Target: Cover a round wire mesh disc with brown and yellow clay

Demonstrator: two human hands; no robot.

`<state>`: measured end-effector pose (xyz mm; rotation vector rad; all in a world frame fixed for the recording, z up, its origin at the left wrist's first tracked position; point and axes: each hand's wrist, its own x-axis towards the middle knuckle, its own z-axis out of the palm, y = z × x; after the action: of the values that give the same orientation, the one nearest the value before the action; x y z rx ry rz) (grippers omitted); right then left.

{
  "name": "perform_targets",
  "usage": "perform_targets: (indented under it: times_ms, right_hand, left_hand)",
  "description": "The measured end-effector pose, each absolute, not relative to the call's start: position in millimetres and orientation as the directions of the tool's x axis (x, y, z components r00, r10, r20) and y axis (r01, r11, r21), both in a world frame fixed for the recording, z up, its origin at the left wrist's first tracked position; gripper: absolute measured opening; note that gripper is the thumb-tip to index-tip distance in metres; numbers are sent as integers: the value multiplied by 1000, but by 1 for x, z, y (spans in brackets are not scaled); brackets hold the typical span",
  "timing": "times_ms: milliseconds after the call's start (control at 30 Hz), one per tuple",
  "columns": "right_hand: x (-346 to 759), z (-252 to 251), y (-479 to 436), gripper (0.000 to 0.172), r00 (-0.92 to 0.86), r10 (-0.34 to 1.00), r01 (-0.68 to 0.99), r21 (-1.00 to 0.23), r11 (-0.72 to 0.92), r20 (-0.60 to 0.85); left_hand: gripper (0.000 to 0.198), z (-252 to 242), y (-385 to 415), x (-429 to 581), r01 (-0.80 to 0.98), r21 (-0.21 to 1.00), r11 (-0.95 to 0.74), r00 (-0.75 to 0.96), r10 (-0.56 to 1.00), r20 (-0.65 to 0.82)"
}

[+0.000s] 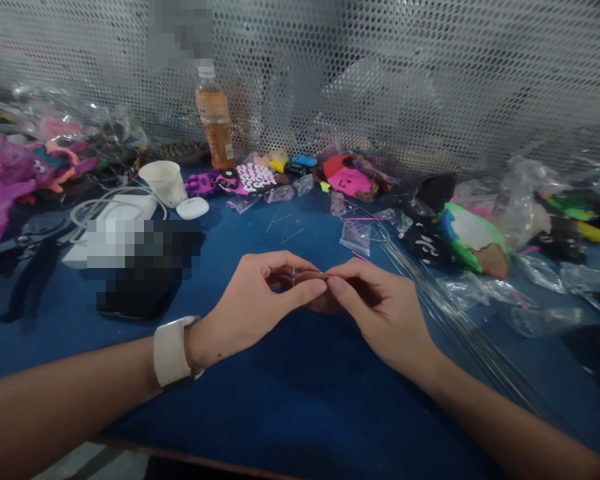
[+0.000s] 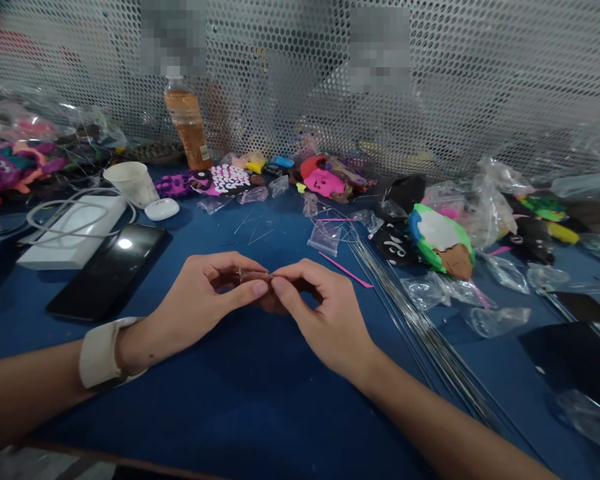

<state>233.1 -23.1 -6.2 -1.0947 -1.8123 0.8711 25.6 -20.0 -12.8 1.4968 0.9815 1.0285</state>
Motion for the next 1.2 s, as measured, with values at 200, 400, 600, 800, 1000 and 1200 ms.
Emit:
perform_targets:
  times_ms: [200, 400, 600, 800, 1000, 1200]
  right_hand:
    - [233, -7, -23, 16, -282, 906, 360, -841, 405, 315]
    - [232, -5, -23, 19, -269, 915, 355, -852, 385, 301]
    - [234, -5, -23, 14, -280, 901, 389, -819, 422, 331]
    - [233, -5, -25, 17, -271, 902, 431, -795, 427, 337]
    - [233, -8, -24, 12, -277, 921, 314, -881, 355, 273]
    - [236, -11, -22, 7, -266, 918, 296, -882, 367, 293]
  left_hand:
    - [17, -14, -19, 26, 16, 990, -143, 305, 943, 131]
    - [17, -14, -19, 27, 21, 989, -147, 299, 945, 135]
    - [17, -14, -19, 26, -38, 994, -101, 333, 937, 108]
    - [20, -14, -18, 25, -8, 997, -79, 329, 941, 78]
    - [44, -17, -17, 24, -48, 993, -104, 231, 966, 112]
    - [40, -14, -17, 23, 18, 995, -94, 257, 963, 86]
